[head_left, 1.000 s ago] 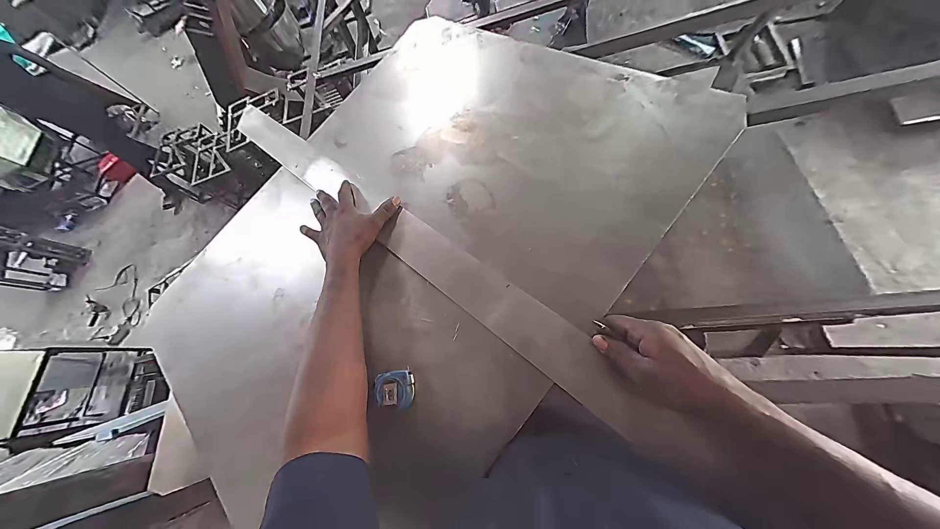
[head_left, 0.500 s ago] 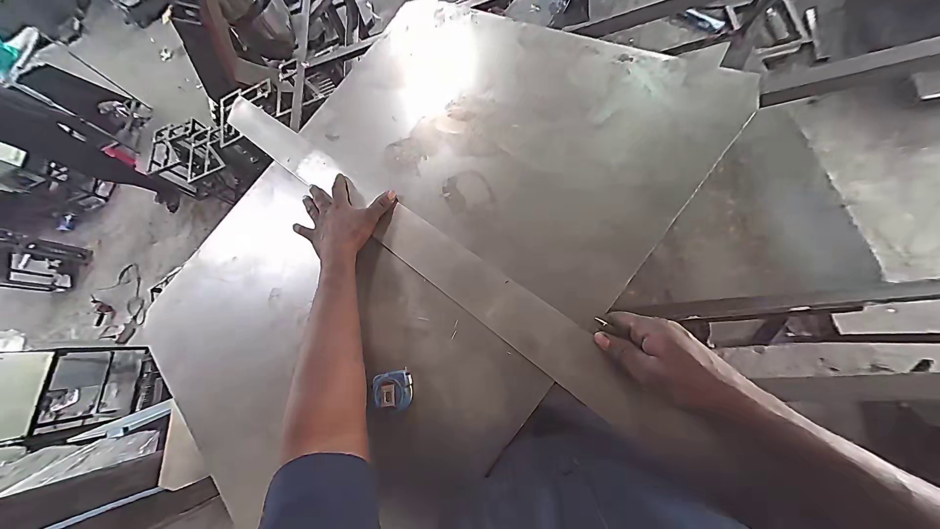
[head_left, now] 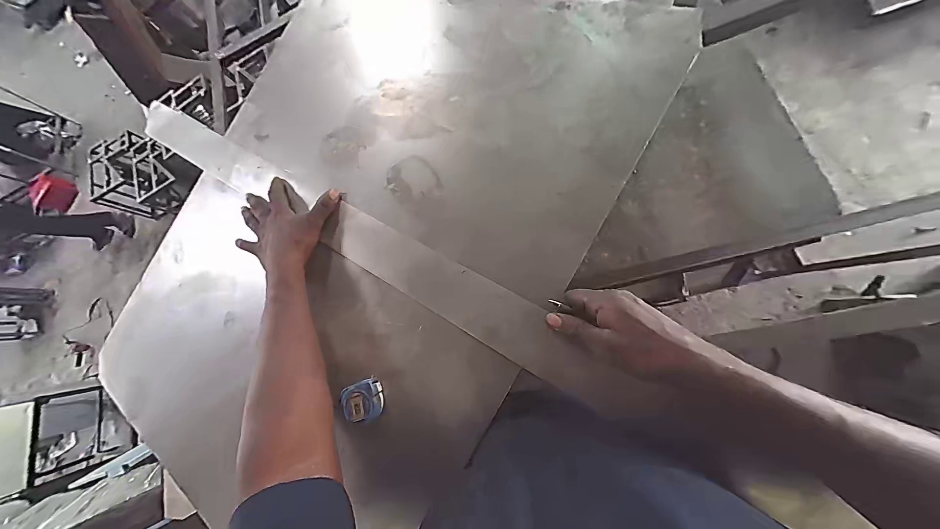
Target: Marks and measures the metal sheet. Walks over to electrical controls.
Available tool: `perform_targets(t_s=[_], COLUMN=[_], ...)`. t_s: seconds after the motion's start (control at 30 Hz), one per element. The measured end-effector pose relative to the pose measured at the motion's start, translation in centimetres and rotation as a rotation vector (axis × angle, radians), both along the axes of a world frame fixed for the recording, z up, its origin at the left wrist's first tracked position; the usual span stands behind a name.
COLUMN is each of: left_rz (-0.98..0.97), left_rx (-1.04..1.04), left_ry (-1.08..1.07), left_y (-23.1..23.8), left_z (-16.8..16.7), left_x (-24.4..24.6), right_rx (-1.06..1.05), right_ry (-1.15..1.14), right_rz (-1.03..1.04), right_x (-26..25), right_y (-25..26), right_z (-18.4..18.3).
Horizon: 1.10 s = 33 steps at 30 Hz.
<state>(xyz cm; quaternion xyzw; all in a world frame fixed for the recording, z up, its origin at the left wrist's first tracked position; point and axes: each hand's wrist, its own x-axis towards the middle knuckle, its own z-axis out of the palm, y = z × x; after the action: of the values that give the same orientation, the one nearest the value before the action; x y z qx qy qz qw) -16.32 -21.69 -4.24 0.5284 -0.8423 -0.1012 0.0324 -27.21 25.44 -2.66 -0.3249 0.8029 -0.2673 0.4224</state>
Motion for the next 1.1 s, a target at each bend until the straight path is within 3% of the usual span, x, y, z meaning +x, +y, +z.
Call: perform_targets(t_s=[1.1], left_rz=[0.004], left_rx=[-0.011], left_ry=[-0.025], left_y=[-0.03], left_z=[0.02], left_x=[-0.15], right_rx=[0.038], right_ry=[-0.072], right_rz=[0.047], right_x=[-0.48], right_y=[-0.81], right_z=[0.79])
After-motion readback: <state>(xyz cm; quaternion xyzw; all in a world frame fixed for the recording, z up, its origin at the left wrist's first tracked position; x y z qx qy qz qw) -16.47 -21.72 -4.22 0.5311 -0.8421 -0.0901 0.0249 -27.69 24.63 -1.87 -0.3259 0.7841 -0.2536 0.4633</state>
